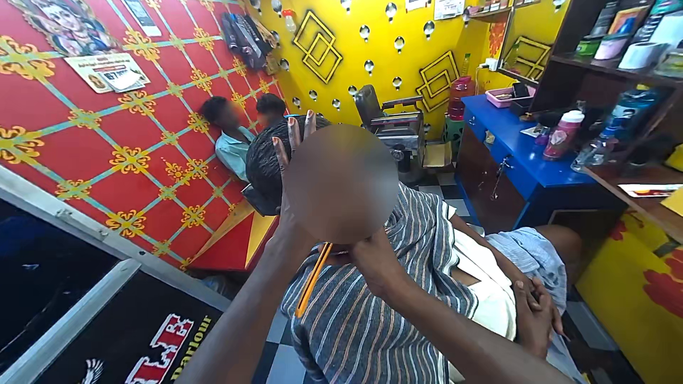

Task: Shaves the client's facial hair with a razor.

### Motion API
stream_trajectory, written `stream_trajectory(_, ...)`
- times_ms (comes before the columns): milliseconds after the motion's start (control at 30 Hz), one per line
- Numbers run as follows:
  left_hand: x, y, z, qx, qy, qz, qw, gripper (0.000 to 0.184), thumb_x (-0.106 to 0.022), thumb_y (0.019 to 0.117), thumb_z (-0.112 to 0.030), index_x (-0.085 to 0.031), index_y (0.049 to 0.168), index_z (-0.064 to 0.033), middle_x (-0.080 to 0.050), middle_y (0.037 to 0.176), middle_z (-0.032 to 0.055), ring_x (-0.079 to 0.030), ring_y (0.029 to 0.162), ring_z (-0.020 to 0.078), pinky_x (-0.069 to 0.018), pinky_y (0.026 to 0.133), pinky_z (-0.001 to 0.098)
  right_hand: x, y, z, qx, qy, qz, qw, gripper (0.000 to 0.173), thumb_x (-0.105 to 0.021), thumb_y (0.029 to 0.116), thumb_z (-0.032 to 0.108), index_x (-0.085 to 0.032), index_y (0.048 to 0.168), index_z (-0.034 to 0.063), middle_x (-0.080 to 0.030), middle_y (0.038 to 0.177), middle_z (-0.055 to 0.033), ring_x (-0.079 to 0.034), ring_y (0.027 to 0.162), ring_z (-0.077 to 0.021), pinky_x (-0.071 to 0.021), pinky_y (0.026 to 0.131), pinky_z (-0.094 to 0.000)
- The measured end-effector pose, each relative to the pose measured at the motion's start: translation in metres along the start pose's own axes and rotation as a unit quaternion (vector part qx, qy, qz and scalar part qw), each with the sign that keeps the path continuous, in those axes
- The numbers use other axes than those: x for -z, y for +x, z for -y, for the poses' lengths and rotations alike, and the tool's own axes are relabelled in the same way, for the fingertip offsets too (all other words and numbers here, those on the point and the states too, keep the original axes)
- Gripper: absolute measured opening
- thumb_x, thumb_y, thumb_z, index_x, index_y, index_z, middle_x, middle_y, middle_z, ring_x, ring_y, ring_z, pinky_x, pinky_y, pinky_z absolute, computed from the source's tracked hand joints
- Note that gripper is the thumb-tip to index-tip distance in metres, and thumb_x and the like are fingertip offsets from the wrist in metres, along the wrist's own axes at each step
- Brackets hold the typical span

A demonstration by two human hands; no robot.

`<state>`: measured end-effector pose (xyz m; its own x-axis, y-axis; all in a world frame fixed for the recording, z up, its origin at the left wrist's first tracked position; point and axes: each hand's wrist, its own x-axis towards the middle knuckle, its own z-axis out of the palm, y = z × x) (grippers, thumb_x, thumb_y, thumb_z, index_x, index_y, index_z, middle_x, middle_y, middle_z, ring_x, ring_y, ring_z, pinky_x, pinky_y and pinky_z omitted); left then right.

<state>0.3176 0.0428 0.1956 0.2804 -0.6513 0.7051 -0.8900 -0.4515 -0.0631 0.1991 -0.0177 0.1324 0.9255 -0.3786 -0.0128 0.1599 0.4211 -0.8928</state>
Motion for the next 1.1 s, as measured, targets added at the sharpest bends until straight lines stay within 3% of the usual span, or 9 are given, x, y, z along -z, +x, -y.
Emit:
stream_trajectory(333, -0.0004, 0.0004, 0.0015, -0.008, -0.005, -0.007, 1.0, 0.076, -0.08, 0.0825, -0.034, -0.049, 0.151, -0.0201, -0.014, 0.171, 0.0186, -0.003, 0.159, 0.0399, 0.003, 0.124, 0.067, 0.0001, 0.0042, -0.0063, 0.015, -0.018, -0.015, 1.0, 0.016, -0.058, 0.1047, 0.01, -0.066, 0.107, -0.0044, -0.074, 0.09, -0.0157, -0.075, 0.072, -0.0218, -0.0649, 0.069, -0.0337)
stream_trajectory(1100, -0.0034, 0.0011, 0.0022, -0.015, -0.004, 0.005, 1.0, 0.073, -0.08, 0.0822, -0.027, -0.051, 0.15, -0.0222, -0.008, 0.172, 0.0198, 0.0, 0.159, 0.0397, 0.0044, 0.124, 0.0665, -0.0012, 0.0058, -0.0069, 0.03, -0.032, -0.045, 0.998, 0.015, -0.058, 0.1044, 0.007, -0.066, 0.105, -0.0049, -0.073, 0.089, -0.0155, -0.074, 0.07, -0.0213, -0.0647, 0.067, -0.034)
